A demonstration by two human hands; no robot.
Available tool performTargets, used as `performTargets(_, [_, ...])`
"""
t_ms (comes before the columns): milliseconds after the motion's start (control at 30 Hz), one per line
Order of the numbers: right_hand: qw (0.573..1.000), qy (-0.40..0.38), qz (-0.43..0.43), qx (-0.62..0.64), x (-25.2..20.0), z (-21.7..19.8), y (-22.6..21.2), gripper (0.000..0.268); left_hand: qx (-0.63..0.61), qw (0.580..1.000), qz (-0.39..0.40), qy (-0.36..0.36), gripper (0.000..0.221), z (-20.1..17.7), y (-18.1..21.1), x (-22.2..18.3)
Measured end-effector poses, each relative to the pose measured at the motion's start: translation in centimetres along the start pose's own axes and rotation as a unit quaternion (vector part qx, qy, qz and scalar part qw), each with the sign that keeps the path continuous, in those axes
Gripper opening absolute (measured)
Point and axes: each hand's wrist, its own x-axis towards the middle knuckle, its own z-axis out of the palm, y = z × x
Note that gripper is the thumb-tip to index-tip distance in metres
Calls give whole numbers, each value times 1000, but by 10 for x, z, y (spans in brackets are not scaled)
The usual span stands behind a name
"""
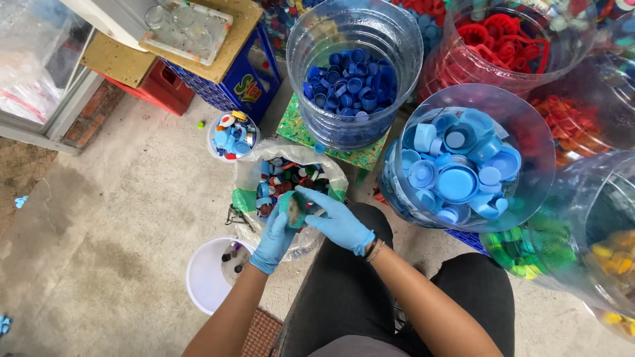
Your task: Sorting plastic bottle caps by color into different containers
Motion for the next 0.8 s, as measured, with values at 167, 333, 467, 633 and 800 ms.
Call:
performTargets(167, [996,92,11,-9,8,1,3,46,-88,994,-55,23,55,-29,-18,5])
performTargets(333, [981,188,30,-45,2,-5,50,35,-61,993,-88,40,36,-12,-3,2])
performTargets(467, [973,138,85,163,-43,-33,-26,28,32,987,-159,20,47,-33,2,16])
performTargets(633, [957,137,1,256,-137,-100,-104,31,414,908,-59,-23,30,-69,-20,39])
performTargets(800, [920,384,-63,49,-243,-183,-139,39,568,819,-75,14,59,-181,-88,73])
